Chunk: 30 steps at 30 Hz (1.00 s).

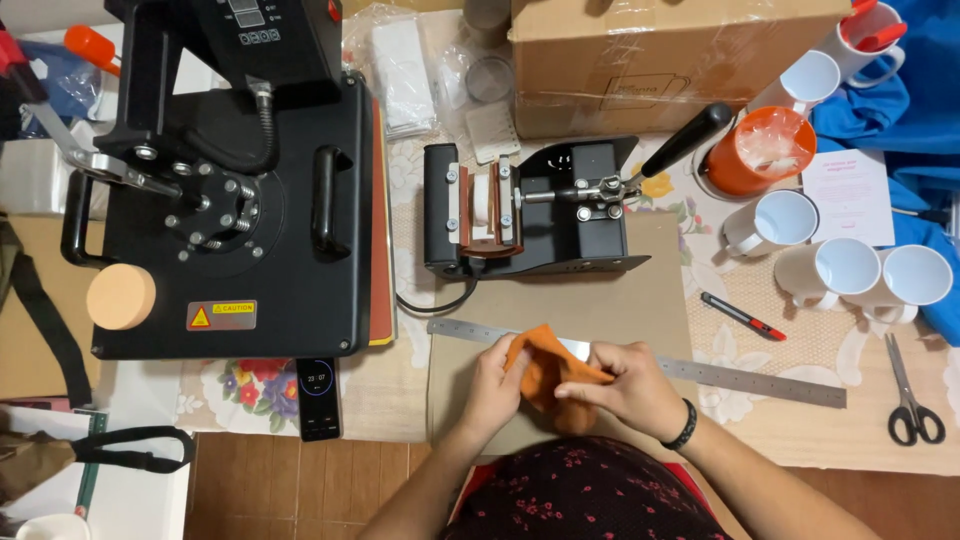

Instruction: The person cleans a mug with an orange cloth, wraps a transfer sheet around it, and places it into a mug heat press machine. They then close the press to apply heat and pressure to the mug.

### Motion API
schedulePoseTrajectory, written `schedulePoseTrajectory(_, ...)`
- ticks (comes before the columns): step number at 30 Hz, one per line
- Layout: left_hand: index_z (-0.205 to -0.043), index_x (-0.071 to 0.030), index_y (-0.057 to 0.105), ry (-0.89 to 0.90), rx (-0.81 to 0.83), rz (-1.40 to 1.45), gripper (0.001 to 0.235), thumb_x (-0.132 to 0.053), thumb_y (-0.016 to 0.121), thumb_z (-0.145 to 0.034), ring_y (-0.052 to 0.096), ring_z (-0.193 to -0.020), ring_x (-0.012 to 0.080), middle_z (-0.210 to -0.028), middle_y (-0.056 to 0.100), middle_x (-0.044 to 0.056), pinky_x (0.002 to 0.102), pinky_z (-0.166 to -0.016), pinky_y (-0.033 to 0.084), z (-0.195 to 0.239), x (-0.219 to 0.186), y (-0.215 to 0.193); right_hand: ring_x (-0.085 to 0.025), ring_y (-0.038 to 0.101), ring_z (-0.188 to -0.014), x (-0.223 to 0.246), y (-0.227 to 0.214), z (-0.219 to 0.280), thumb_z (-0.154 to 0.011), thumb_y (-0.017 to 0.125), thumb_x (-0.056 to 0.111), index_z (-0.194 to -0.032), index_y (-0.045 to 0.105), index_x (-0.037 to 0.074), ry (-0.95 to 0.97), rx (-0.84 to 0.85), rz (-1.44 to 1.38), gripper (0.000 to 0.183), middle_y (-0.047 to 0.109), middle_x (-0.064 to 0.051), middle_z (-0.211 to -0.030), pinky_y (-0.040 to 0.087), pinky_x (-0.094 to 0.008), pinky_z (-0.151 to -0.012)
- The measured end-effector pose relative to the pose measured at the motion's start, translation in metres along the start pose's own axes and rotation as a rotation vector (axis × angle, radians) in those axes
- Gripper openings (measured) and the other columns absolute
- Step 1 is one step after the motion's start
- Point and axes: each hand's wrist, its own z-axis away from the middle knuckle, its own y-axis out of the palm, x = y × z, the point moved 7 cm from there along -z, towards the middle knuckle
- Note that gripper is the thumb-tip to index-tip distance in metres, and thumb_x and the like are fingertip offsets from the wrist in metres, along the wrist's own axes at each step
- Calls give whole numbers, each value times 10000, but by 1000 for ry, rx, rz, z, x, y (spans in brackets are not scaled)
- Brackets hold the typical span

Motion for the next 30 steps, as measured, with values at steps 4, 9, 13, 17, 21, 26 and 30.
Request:
schedulePoseTrajectory(4,-723,-88,629,74,-69,-195,244,-184,701,-936,569,-479,207,-508,603,97,309,-514,480,-5,-1,-18,-48,404,-445,-3,-13,-7,-711,887,102,-611,673,60,55,-48,-170,240,569,31,-390,327,-200,-399)
schedulePoseTrajectory(9,-847,-52,661,70,20,-109,63,-90,668,-897,603,-673,249,-669,651,109,349,-658,509,-3,2,-5,-268,599,-827,30,-1,-14,-875,693,34,-983,773,20,-154,16,-154,135,701,-104,-805,490,-416,-724)
schedulePoseTrajectory(13,-1350,-85,510,-428,232,740,364,-34,457,-993,479,-661,105,-885,582,49,233,-562,398,20,39,44,-416,418,-1412,50,36,-8,-996,542,409,-1424,497,36,-431,198,471,569,561,-151,-1416,404,-560,-1112)
schedulePoseTrajectory(17,-1376,-17,548,-195,387,506,387,-86,500,-998,594,-1208,162,-1310,637,94,291,-1038,495,6,-2,29,-400,558,-1167,44,37,-5,-1030,456,113,-1334,534,-8,-576,176,513,337,559,-186,-1369,510,-514,-1000)
schedulePoseTrajectory(21,-802,-84,610,-81,115,-66,187,-95,582,-987,450,-566,74,-656,550,-27,245,-483,334,-1,-8,-3,-370,544,-1272,18,33,-1,-985,511,125,-1462,414,27,-348,217,465,496,498,-201,-1465,506,-459,-1025)
schedulePoseTrajectory(26,-1174,-9,695,146,-284,-238,254,-52,563,-961,664,-600,134,-867,758,76,240,-499,547,-16,-44,-53,-297,701,-941,1,5,-1,-723,585,37,-1389,541,139,-106,-18,510,675,729,-94,-1141,552,-385,-805)
schedulePoseTrajectory(30,-1135,56,686,513,-659,-451,300,155,531,-899,715,-944,273,-1046,678,177,303,-822,650,-18,-80,-89,-233,708,-736,36,17,-8,-932,672,254,-1273,589,79,-244,-19,428,393,724,-70,-985,560,-343,-673)
